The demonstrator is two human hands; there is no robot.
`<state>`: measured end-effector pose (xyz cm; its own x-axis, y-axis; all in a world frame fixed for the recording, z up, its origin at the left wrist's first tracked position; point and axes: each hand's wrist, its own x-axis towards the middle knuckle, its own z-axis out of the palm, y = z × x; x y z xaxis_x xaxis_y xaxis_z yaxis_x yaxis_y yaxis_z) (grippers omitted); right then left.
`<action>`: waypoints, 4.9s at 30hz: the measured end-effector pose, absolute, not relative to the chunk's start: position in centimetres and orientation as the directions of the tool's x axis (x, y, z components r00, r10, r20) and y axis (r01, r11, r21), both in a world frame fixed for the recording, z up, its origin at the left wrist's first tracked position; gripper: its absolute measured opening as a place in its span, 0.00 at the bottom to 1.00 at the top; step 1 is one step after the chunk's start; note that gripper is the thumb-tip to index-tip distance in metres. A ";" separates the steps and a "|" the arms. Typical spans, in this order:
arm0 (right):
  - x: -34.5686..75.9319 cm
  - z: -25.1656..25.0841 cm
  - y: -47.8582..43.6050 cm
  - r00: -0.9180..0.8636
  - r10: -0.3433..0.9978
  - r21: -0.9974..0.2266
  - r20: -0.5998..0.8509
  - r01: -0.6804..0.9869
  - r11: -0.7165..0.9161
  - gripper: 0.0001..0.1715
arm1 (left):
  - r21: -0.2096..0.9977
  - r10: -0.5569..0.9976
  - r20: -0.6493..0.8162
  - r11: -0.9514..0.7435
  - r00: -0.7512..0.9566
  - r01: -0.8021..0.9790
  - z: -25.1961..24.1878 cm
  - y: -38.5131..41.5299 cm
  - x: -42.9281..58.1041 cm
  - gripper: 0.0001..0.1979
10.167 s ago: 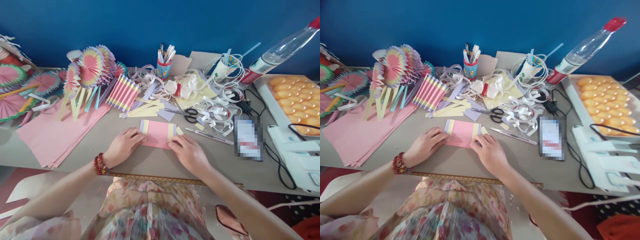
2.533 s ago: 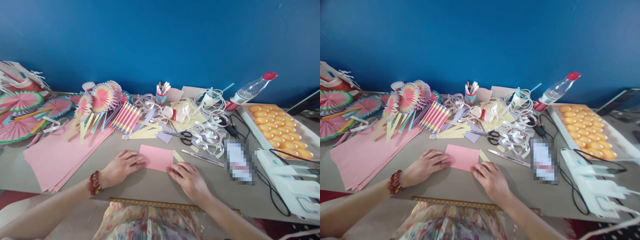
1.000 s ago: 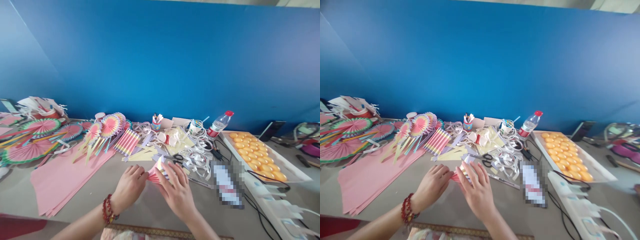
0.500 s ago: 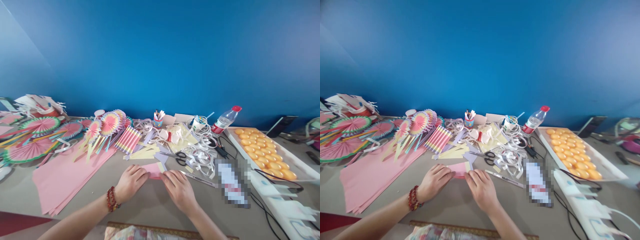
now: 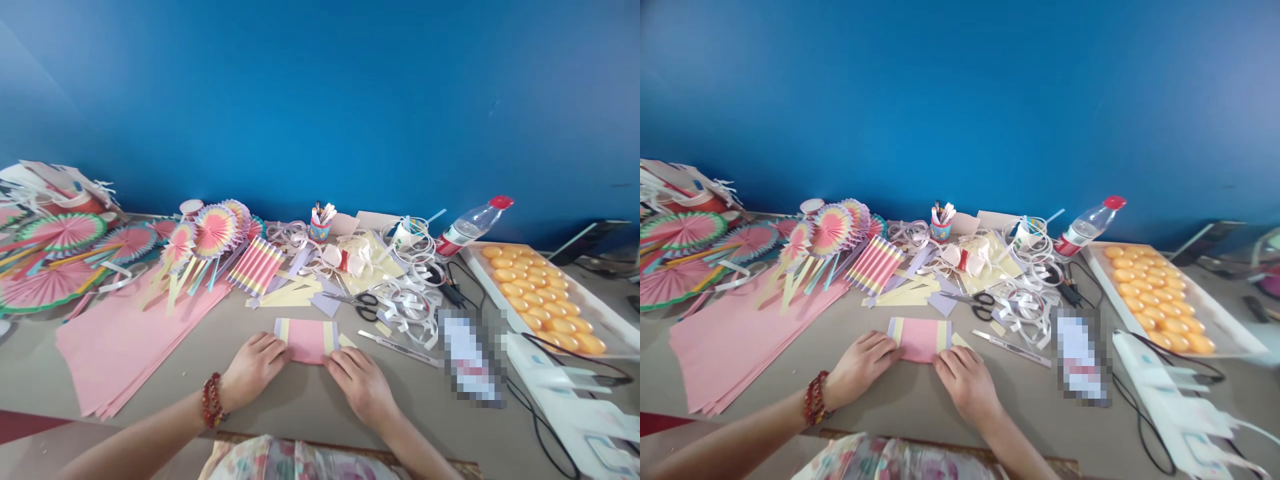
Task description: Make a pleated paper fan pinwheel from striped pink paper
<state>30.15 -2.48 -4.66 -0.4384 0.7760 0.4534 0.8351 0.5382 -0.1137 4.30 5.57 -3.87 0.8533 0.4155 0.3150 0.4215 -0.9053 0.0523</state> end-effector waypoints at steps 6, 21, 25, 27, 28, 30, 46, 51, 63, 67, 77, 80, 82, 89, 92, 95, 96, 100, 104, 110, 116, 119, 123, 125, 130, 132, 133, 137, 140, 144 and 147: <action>30.5 -3.5 -1.5 -0.405 0.879 -0.240 0.253 0.854 0.462 0.09 | 0.250 0.558 0.231 -0.826 0.797 0.506 -3.9 5.9 4.4 0.10; 30.8 -1.5 2.0 -0.326 0.945 -0.554 -0.009 0.789 0.267 0.08 | 0.557 0.701 0.062 -0.615 0.711 0.558 -2.3 7.9 4.3 0.11; 30.5 -1.5 2.2 -0.282 0.959 -0.543 -0.029 0.810 0.222 0.07 | 0.558 0.692 0.011 -0.603 0.722 0.570 -1.8 8.6 4.4 0.11; 30.2 -1.7 2.1 -0.265 0.964 -0.525 -0.028 0.824 0.212 0.06 | 0.559 0.683 -0.009 -0.602 0.731 0.570 -1.6 8.7 4.4 0.11; 30.2 -1.8 2.1 -0.259 0.965 -0.513 -0.028 0.833 0.208 0.06 | 0.559 0.680 -0.018 -0.601 0.733 0.571 -1.6 8.8 4.5 0.11; 30.0 -2.0 2.1 -0.253 0.967 -0.489 -0.033 0.848 0.205 0.06 | 0.557 0.675 -0.038 -0.598 0.737 0.576 -1.6 9.1 4.5 0.12; 29.8 -1.6 3.2 -0.214 0.970 -0.440 -0.113 0.886 0.144 0.04 | 0.562 0.602 -0.098 -0.623 0.792 0.544 -1.5 11.5 4.5 0.08; 29.8 -1.5 3.4 -0.222 0.965 -0.433 -0.136 0.890 0.144 0.04 | 0.561 0.595 -0.093 -0.631 0.798 0.536 -1.6 11.9 4.4 0.08; 29.7 -1.1 3.7 -0.219 0.960 -0.431 -0.176 0.894 0.125 0.05 | 0.536 0.602 -0.082 -0.645 0.794 0.544 -2.0 11.9 4.4 0.07; 29.7 -1.0 3.7 -0.219 0.957 -0.433 -0.189 0.894 0.119 0.05 | 0.523 0.612 -0.075 -0.648 0.788 0.553 -1.9 11.7 4.4 0.07; 29.7 -1.1 3.6 -0.213 0.958 -0.449 -0.192 0.887 0.108 0.05 | 0.461 0.609 -0.055 -0.687 0.791 0.562 -2.3 11.0 4.2 0.09; 29.6 -1.1 3.6 -0.217 0.958 -0.459 -0.188 0.882 0.110 0.04 | 0.422 0.606 -0.049 -0.708 0.794 0.567 -2.6 10.5 4.1 0.11; 29.6 -1.1 3.6 -0.222 0.957 -0.469 -0.184 0.876 0.113 0.04 | 0.391 0.612 -0.042 -0.717 0.790 0.577 -2.7 10.0 4.0 0.13; 31.0 -1.1 3.8 -0.295 0.939 -0.538 -0.176 0.828 0.160 0.05 | 0.321 0.630 -0.018 -0.732 0.776 0.601 -3.0 9.0 3.9 0.13; 31.9 -0.9 3.9 -0.328 0.928 -0.568 -0.174 0.804 0.177 0.06 | 0.316 0.628 -0.011 -0.736 0.778 0.599 -2.9 9.2 4.0 0.13; 32.3 -0.8 3.9 -0.329 0.931 -0.582 -0.158 0.793 0.181 0.07 | 0.318 0.624 -0.006 -0.740 0.782 0.593 -2.9 9.3 4.0 0.13; 32.3 -0.9 3.9 -0.328 0.932 -0.585 -0.152 0.790 0.183 0.07 | 0.320 0.622 -0.006 -0.741 0.783 0.590 -3.0 9.3 3.9 0.13; 32.2 -1.4 3.8 -0.341 0.932 -0.599 -0.119 0.774 0.206 0.08 | 0.326 0.623 -0.005 -0.739 0.782 0.590 -3.3 9.4 3.8 0.13; 32.3 -1.8 3.6 -0.370 0.926 -0.610 -0.080 0.753 0.248 0.09 | 0.333 0.631 -0.008 -0.729 0.775 0.597 -3.3 9.4 3.8 0.13; 32.2 -1.9 3.2 -0.382 0.924 -0.593 -0.025 0.750 0.293 0.09 | 0.339 0.642 -0.012 -0.719 0.766 0.607 -3.1 9.3 3.9 0.13; 32.0 -2.1 2.8 -0.385 0.922 -0.539 0.020 0.773 0.335 0.08 | 0.342 0.649 -0.019 -0.710 0.760 0.615 -3.0 9.2 4.0 0.13; 31.9 -2.3 2.6 -0.389 0.920 -0.504 0.046 0.786 0.358 0.08 | 0.334 0.651 -0.023 -0.710 0.759 0.620 -3.0 9.2 4.0 0.13; 31.8 -2.8 2.2 -0.394 0.916 -0.446 0.078 0.808 0.385 0.08 | 0.324 0.651 -0.023 -0.713 0.759 0.621 -3.0 9.2 3.9 0.14; 31.8 -3.2 2.0 -0.400 0.912 -0.412 0.091 0.819 0.400 0.08 | 0.319 0.647 -0.019 -0.718 0.762 0.618 -3.1 9.2 3.9 0.14; 31.7 -4.4 1.4 -0.416 0.902 -0.342 0.116 0.836 0.430 0.11 | 0.315 0.640 -0.006 -0.728 0.769 0.609 -3.3 9.2 3.8 0.13; 31.7 -4.6 1.1 -0.424 0.897 -0.318 0.124 0.839 0.441 0.12 | 0.307 0.646 -0.001 -0.726 0.764 0.615 -3.4 9.1 3.8 0.14; 31.7 -4.7 1.0 -0.428 0.894 -0.305 0.130 0.841 0.447 0.12 | 0.306 0.650 0.004 -0.724 0.760 0.618 -3.5 9.1 3.8 0.13; 31.8 -4.7 0.7 -0.464 0.870 -0.228 0.163 0.841 0.491 0.14 | 0.247 0.603 0.020 -0.776 0.798 0.581 -3.9 9.1 3.6 0.13; 31.8 -4.8 0.8 -0.463 0.864 -0.199 0.197 0.845 0.497 0.13 | 0.165 0.557 0.016 -0.820 0.830 0.547 -4.3 9.2 3.5 0.15; 31.8 -4.9 0.9 -0.458 0.856 -0.172 0.241 0.848 0.502 0.11 | 0.128 0.546 0.032 -0.833 0.837 0.538 -4.6 9.4 3.3 0.15; 31.8 -4.6 0.6 -0.486 0.836 -0.139 0.254 0.837 0.529 0.12 | 0.115 0.537 0.049 -0.841 0.842 0.529 -4.5 9.3 3.0 0.15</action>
<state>31.84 0.60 -4.64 -0.4862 0.8362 0.2538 0.8371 0.5290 -0.1395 2.98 9.29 -4.48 0.8424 0.5367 0.0486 0.5290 -0.8408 0.1150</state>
